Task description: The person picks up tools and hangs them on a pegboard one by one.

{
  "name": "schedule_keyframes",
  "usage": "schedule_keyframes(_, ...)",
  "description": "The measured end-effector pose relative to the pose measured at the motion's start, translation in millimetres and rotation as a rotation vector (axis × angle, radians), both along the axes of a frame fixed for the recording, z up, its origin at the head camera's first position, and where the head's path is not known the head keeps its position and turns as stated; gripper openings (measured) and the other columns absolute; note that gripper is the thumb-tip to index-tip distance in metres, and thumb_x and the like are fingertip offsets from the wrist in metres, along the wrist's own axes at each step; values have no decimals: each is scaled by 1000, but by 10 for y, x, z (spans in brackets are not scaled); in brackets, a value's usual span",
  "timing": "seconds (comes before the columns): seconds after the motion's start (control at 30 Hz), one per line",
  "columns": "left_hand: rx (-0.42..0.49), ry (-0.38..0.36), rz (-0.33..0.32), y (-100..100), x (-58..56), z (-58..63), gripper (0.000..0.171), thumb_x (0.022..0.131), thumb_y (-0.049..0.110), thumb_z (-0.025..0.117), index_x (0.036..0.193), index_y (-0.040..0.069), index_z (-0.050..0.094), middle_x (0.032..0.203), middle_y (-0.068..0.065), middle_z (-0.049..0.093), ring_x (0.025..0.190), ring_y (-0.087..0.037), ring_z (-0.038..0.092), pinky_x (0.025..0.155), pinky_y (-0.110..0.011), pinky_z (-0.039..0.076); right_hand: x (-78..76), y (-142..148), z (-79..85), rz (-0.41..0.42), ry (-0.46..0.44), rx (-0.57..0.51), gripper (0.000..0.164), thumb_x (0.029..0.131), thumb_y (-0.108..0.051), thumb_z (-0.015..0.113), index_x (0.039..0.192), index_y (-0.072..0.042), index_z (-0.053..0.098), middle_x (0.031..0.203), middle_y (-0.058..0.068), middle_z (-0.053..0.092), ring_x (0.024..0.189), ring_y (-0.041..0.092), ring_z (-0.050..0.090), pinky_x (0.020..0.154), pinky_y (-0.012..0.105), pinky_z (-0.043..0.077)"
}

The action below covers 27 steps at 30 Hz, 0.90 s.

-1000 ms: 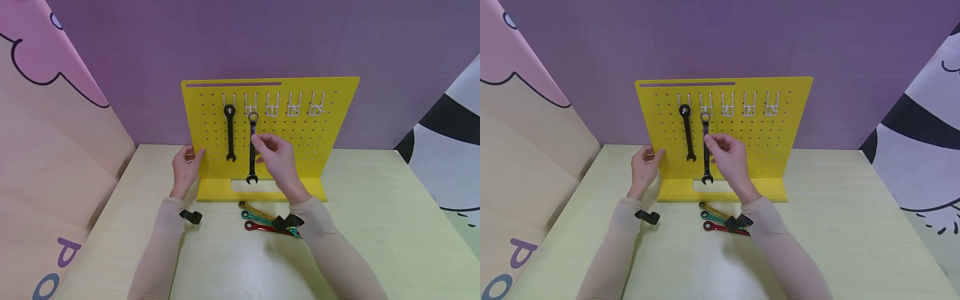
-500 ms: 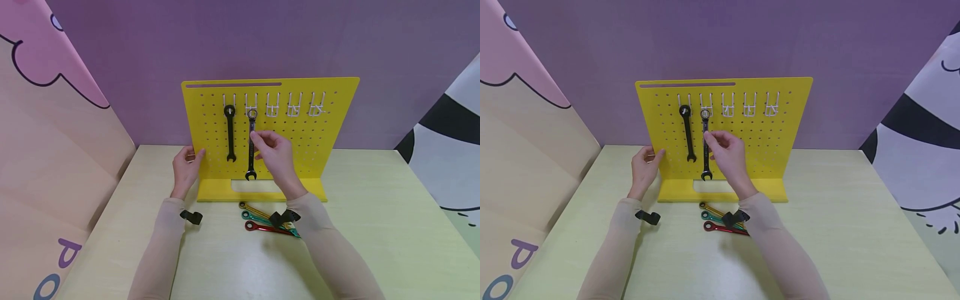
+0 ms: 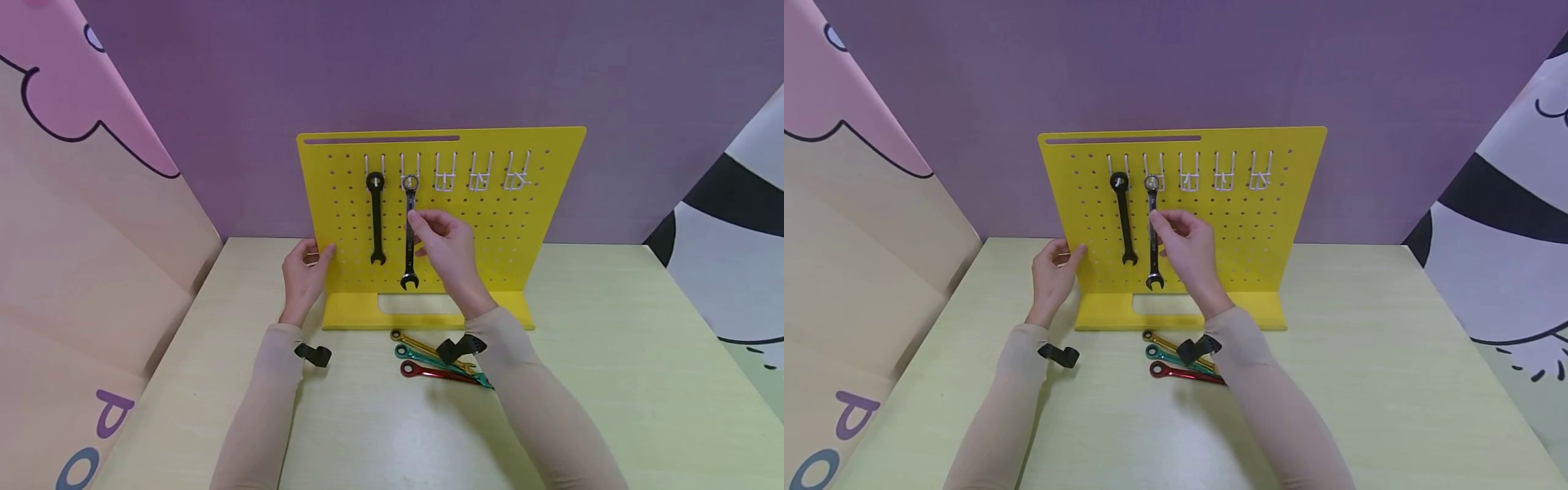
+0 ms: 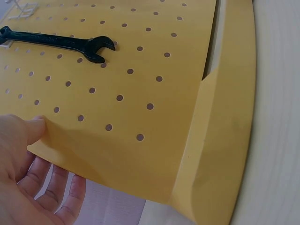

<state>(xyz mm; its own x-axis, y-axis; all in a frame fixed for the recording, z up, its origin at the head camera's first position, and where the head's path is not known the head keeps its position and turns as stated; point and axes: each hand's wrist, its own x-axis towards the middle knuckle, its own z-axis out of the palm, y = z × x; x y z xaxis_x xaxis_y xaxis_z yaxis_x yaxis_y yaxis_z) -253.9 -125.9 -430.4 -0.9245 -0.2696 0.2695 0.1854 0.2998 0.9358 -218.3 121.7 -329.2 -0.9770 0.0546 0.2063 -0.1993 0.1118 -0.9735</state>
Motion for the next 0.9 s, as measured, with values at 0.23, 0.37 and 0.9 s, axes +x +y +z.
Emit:
schedule_keyframes(0.23,2,-11,-3,-3,-20,-14,34,102,26,75,123,1,70,116,-19,71,106,-32,67,92,-40,57,-56,0,4,-8,-35,-26,33,105,-33,70,121,-5,74,97,-8,73,83,13,65,71,31,62)
schedule_keyframes(0.37,10,-14,-6,-5,-22,-13,34,102,27,75,123,0,70,116,-19,70,107,-33,66,94,-43,58,-75,-4,9,-3,-61,-44,33,105,-33,69,122,-5,73,98,-8,72,83,11,66,72,30,62)
schedule_keyframes(0.9,16,-15,-4,-10,-26,-25,33,102,27,75,122,1,70,115,-18,70,105,-32,67,94,-43,58,-194,-22,-40,-9,-93,-61,30,105,-34,70,120,-7,73,99,-7,73,83,11,65,70,27,60)
